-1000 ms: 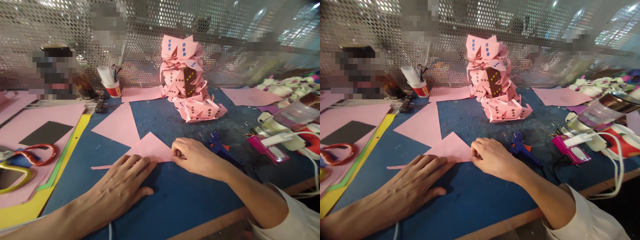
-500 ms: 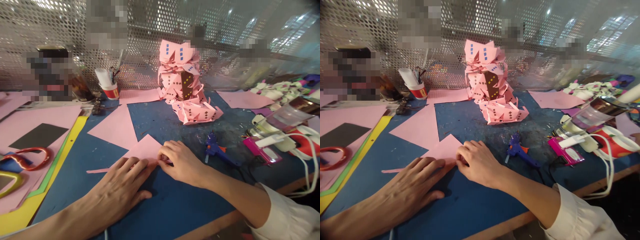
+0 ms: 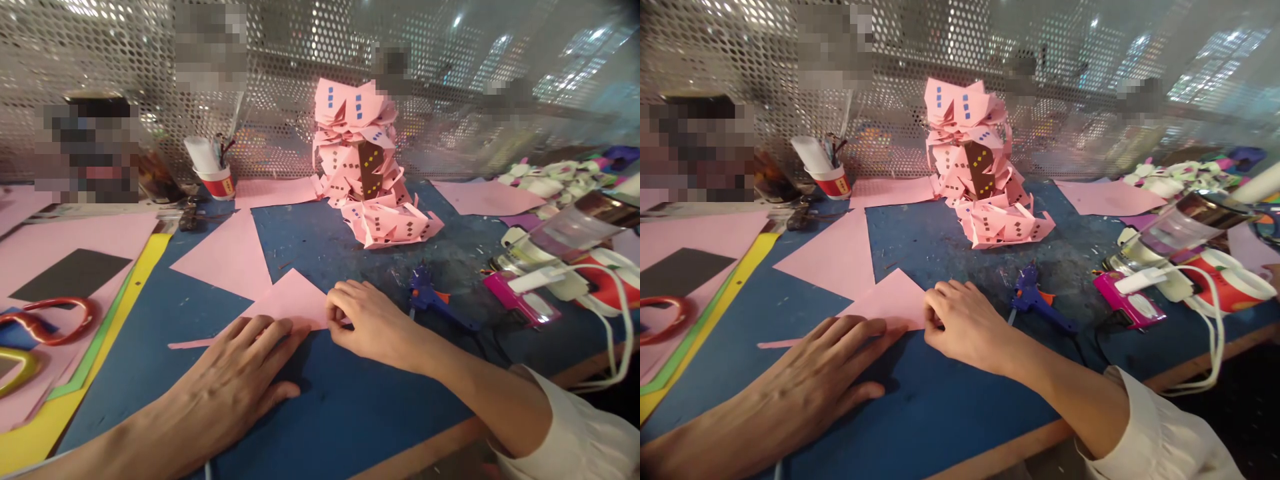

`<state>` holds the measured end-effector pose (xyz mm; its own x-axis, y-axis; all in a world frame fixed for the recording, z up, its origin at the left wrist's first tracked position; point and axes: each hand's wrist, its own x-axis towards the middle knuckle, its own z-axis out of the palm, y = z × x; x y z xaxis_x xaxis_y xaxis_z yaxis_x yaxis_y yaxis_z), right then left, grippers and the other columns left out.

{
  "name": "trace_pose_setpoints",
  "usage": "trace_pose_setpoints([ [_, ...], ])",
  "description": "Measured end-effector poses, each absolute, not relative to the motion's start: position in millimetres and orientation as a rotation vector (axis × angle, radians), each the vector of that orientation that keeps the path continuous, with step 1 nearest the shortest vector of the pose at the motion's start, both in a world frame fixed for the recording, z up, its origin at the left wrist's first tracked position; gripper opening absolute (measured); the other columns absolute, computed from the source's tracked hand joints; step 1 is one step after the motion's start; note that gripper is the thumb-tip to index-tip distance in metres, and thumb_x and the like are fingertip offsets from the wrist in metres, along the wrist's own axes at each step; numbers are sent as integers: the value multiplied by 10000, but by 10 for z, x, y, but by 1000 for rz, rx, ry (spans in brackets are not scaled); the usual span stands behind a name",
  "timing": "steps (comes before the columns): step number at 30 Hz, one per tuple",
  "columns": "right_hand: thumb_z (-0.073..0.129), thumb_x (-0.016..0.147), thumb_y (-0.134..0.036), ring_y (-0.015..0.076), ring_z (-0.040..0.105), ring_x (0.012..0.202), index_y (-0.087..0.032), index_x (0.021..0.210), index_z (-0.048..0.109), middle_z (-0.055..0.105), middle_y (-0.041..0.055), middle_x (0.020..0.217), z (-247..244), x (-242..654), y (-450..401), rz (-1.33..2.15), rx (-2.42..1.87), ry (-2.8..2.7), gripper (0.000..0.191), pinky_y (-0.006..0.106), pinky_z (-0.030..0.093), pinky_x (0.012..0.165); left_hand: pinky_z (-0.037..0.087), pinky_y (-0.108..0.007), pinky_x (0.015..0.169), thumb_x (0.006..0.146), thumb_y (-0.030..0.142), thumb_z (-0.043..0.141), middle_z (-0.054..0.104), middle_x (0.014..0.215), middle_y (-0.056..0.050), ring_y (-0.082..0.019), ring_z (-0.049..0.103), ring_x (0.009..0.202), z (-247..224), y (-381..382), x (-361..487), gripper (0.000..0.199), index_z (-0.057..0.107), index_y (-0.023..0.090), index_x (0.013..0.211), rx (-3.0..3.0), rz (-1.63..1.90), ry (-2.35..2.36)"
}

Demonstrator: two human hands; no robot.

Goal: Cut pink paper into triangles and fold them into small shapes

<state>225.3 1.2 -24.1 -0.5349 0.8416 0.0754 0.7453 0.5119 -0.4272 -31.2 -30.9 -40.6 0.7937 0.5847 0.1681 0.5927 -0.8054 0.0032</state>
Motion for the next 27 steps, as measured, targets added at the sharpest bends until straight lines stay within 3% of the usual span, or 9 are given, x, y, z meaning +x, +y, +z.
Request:
trace_pose_setpoints([
  [27,603,813,-47,132,512,738,-205,757,494,605,-42,804,-48,2520,34,508,-1464,-2581,200,310,305,736,479,-408,926,984,510,550,603,1271,-72,-236,550,1009,-381,-286,-284,590,438,262,1508,-2950,-237,-993],
])
